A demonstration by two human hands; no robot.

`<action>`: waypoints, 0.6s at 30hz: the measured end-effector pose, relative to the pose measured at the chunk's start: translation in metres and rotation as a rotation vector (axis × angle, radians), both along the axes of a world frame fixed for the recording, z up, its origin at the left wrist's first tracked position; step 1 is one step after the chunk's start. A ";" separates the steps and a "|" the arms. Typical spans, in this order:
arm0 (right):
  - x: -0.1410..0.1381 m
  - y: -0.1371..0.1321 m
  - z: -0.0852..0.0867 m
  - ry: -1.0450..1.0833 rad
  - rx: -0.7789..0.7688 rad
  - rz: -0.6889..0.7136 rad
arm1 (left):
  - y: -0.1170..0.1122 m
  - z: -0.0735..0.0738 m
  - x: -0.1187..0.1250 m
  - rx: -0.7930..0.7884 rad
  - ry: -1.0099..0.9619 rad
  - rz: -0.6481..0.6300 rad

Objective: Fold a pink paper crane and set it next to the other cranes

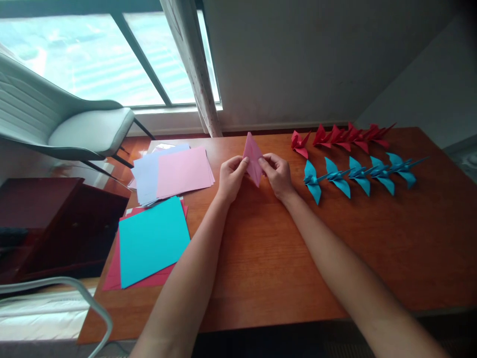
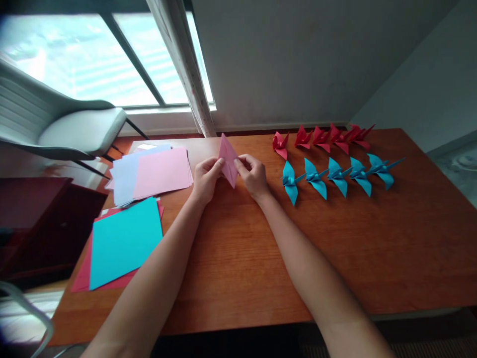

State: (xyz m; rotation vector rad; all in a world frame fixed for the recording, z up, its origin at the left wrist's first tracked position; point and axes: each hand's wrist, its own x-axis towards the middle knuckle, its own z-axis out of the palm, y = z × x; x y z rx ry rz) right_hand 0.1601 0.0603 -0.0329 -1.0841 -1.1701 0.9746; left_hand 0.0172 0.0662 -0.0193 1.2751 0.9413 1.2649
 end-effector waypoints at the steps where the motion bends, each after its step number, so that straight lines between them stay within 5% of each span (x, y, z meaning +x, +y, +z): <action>1: 0.001 0.000 0.001 0.012 -0.012 0.013 | 0.002 0.000 0.000 0.012 0.004 0.032; 8: 0.006 -0.002 0.009 0.030 -0.040 0.082 | 0.004 0.003 0.003 -0.009 0.051 0.003; 18: 0.002 -0.004 0.009 0.061 -0.079 -0.019 | 0.000 0.004 0.002 -0.061 0.038 -0.060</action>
